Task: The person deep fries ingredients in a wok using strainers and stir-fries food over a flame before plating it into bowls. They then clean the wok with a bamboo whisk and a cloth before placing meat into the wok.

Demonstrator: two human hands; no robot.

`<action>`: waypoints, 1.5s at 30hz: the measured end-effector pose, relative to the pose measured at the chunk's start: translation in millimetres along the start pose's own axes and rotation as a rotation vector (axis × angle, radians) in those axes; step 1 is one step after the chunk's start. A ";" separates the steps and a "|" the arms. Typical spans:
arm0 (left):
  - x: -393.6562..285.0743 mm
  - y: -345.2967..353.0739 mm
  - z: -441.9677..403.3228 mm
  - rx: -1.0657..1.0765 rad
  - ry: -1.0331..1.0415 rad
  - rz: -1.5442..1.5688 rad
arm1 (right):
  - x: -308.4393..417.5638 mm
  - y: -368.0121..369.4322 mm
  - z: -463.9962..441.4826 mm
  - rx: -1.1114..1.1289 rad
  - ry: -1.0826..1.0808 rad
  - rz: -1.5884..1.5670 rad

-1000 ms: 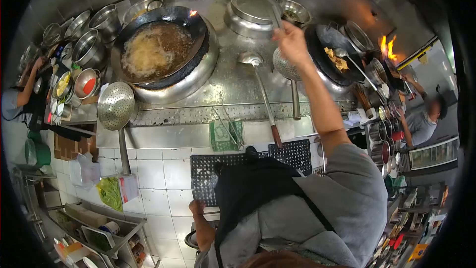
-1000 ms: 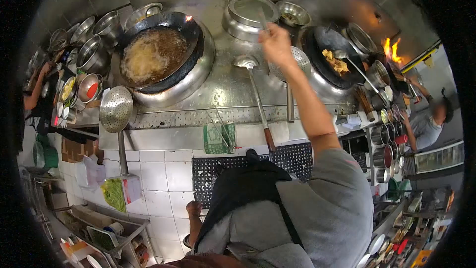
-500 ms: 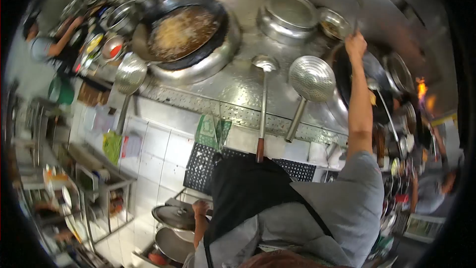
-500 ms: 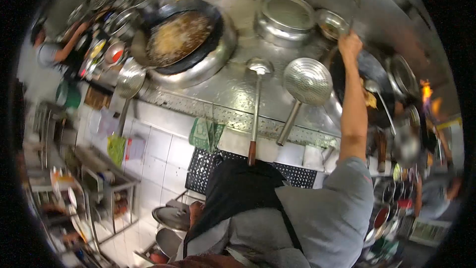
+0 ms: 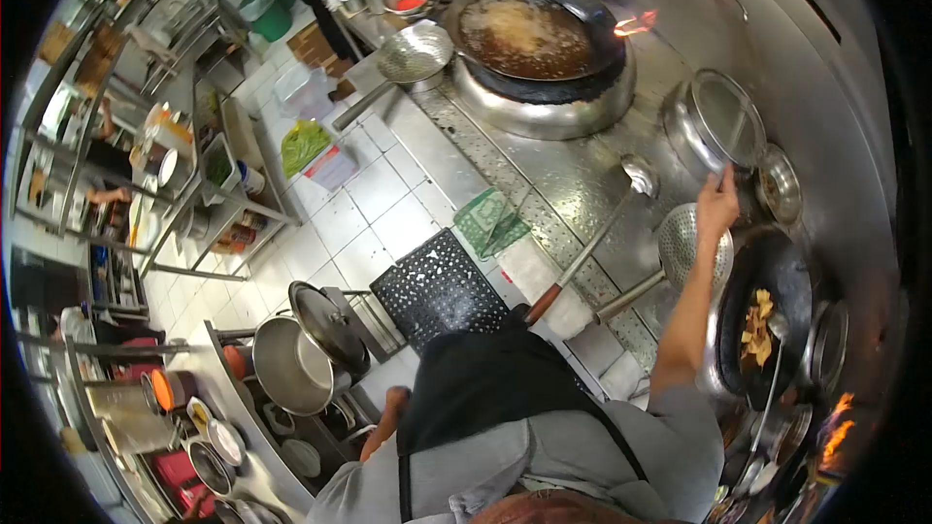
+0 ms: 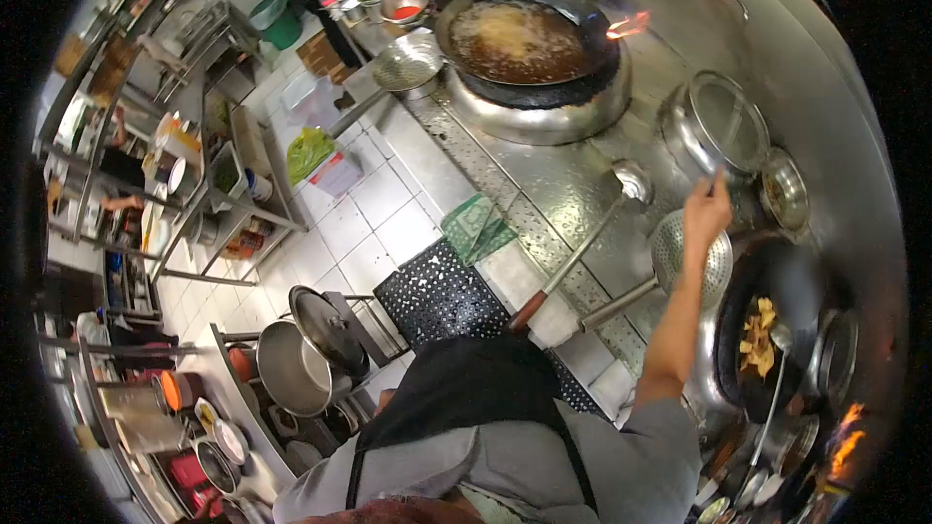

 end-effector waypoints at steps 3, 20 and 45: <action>-0.8 14.0 -24.2 0.115 -0.152 -0.224 | 80.5 54.6 6.7 0.297 0.168 -0.254; 37.7 122.8 151.4 -0.131 -1.214 0.852 | 230.4 375.2 26.2 0.777 -0.049 -0.061; 101.2 -43.2 600.5 -1.160 -1.654 0.212 | 304.1 95.2 291.4 0.854 -0.393 -0.477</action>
Point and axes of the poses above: each hand's wrist, its own z-axis away from the middle knuckle, its own y-axis out of the palm, x = y × z, the point moved 7 cm from there along -z, towards the middle knuckle, and after that the axes turned 8 degrees about -y, right-handed, at the moved point
